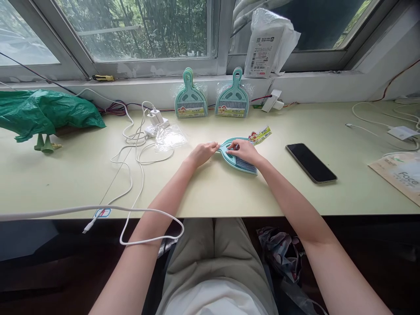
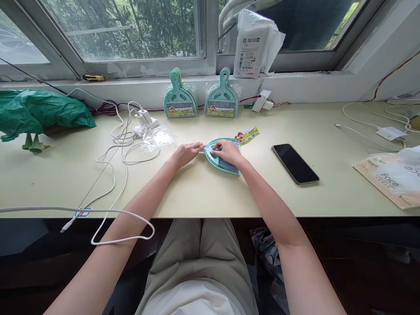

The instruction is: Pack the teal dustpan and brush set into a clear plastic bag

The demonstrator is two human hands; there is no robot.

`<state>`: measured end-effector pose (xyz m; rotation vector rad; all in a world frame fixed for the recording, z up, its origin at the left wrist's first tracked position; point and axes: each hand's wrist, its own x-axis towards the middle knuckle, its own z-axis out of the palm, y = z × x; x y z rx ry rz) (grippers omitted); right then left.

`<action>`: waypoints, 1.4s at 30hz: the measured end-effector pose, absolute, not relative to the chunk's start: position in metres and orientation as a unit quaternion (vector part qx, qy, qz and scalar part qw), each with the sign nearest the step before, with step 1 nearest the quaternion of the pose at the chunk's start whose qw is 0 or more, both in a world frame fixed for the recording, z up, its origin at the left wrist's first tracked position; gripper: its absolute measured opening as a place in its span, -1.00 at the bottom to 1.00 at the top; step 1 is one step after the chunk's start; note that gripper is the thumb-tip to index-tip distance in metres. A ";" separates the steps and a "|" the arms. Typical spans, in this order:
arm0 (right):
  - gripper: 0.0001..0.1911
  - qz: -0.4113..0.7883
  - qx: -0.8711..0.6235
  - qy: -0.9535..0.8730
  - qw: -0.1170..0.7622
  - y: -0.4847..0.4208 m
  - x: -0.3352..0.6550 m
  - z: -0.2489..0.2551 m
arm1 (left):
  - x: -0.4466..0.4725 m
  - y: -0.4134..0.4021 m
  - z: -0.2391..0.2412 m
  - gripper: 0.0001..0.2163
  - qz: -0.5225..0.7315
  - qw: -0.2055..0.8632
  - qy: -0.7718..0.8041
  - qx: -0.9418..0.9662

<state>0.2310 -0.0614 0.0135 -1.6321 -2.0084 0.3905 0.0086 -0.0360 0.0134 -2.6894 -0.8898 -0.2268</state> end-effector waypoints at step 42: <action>-0.43 0.114 -0.576 -0.781 0.214 -0.057 0.233 -0.007 | 0.001 -0.021 0.016 -0.56 -0.558 -0.280 -0.446 -0.642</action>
